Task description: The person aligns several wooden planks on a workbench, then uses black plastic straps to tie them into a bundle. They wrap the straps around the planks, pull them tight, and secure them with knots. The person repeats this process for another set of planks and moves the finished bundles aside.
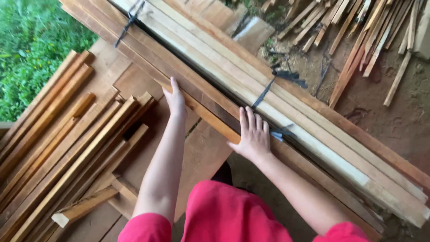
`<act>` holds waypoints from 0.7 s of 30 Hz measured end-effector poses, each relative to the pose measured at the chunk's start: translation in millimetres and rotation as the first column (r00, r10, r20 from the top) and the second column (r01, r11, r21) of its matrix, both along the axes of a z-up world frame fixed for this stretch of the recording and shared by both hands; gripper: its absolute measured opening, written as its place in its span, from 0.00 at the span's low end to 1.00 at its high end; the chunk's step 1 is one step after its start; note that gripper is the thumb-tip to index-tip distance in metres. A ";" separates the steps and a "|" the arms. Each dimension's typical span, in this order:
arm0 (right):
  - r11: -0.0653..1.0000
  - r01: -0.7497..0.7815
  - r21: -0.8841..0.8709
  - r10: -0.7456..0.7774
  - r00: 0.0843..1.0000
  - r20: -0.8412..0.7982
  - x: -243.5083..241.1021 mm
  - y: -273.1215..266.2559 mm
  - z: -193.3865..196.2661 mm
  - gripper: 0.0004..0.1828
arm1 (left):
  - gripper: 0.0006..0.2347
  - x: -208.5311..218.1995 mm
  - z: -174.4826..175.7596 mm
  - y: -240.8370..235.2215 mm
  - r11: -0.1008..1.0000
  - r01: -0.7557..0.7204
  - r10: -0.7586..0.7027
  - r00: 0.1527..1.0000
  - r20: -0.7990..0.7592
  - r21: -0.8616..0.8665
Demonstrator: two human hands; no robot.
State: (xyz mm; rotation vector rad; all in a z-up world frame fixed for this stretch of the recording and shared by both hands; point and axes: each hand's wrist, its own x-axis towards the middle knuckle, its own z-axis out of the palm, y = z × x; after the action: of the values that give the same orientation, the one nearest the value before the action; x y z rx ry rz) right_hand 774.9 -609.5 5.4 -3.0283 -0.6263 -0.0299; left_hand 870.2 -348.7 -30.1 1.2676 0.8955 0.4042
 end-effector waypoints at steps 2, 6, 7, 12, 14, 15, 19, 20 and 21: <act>1.000 -0.009 0.011 0.010 0.997 -0.073 6.7 1.0 3.3 0.69 | 0.36 4.6 15.7 -9.9 0.998 -0.056 0.058 0.996 -0.071 0.031; 0.997 -0.038 0.072 0.051 0.981 -0.187 18.4 -3.2 20.4 0.67 | 0.35 18.4 5.6 -7.3 0.982 -0.153 0.173 0.965 -0.199 0.112; 0.996 -0.040 0.077 0.054 0.982 -0.184 24.1 -0.4 22.7 0.67 | 0.35 21.8 5.4 -4.7 0.981 -0.155 0.176 0.965 -0.196 0.116; 0.997 -0.075 0.032 0.079 0.988 -0.132 28.1 -6.8 11.9 0.64 | 0.36 21.9 -4.4 -8.7 0.984 -0.047 0.080 0.978 -0.192 0.170; 0.995 -0.093 0.019 0.094 0.995 -0.044 24.9 -2.5 12.1 0.62 | 0.36 18.6 -15.8 -7.1 0.983 -0.040 0.070 0.983 -0.168 0.177; 0.994 -0.111 0.004 0.110 0.993 0.040 22.2 -1.1 11.8 0.60 | 0.35 16.1 -22.0 -7.2 0.982 -0.032 0.060 0.987 -0.149 0.184; 0.992 -0.115 0.052 0.116 0.993 -0.021 24.5 -0.2 17.2 0.60 | 0.33 17.4 -81.3 13.9 0.931 0.029 0.016 0.993 -0.121 0.365; 0.993 -0.105 0.047 0.108 0.993 -0.045 24.6 0.1 16.2 0.60 | 0.34 13.7 -41.2 5.6 0.803 0.117 0.010 0.978 -0.210 0.585; 0.995 -0.096 0.041 0.098 0.993 -0.068 25.0 0.0 15.5 0.61 | 0.36 9.8 -0.8 -2.9 0.619 0.214 0.031 0.955 -0.295 0.756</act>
State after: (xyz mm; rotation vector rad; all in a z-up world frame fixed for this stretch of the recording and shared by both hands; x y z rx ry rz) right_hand 799.9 -609.5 20.9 -2.9440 -0.7569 0.0667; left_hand 880.0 -351.6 -31.0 2.2356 0.9092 0.5749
